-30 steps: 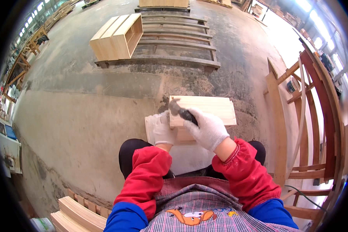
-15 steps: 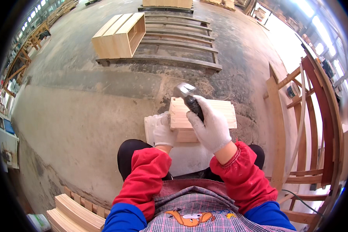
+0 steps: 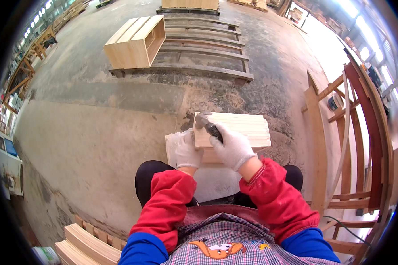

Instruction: The person assembles a wooden box by hammering wooden pieces into place using a mallet. They then use a hammer to drive nails into the box and smooth the surface with a cloth.

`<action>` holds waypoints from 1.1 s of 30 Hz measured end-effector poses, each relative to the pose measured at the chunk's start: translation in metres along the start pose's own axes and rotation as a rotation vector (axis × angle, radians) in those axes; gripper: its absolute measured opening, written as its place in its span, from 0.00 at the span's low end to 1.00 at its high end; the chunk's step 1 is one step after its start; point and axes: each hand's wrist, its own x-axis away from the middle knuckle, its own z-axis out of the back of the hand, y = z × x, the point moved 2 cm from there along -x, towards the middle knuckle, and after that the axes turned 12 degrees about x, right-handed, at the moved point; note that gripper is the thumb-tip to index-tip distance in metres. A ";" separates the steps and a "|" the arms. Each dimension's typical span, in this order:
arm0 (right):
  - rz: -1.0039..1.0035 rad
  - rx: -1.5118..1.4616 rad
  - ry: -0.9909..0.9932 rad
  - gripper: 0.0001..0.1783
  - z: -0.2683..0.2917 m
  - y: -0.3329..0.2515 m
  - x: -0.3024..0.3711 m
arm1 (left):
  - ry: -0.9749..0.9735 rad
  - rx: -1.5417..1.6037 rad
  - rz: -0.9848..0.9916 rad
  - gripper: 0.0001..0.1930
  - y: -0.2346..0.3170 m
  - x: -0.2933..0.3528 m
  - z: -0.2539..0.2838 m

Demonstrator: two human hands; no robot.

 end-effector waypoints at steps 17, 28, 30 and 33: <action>0.033 -0.115 0.170 0.17 0.025 -0.013 -0.022 | 0.037 0.108 0.040 0.30 -0.006 0.001 -0.001; -0.083 -0.132 -0.065 0.19 0.012 0.037 0.035 | -0.155 0.206 0.003 0.38 -0.012 -0.006 0.014; -0.102 -0.180 0.005 0.19 0.017 0.052 0.058 | -0.247 0.376 0.000 0.40 -0.030 -0.011 0.014; -0.200 -0.236 0.053 0.19 0.018 0.084 0.091 | -0.252 0.964 0.259 0.35 -0.030 -0.018 0.020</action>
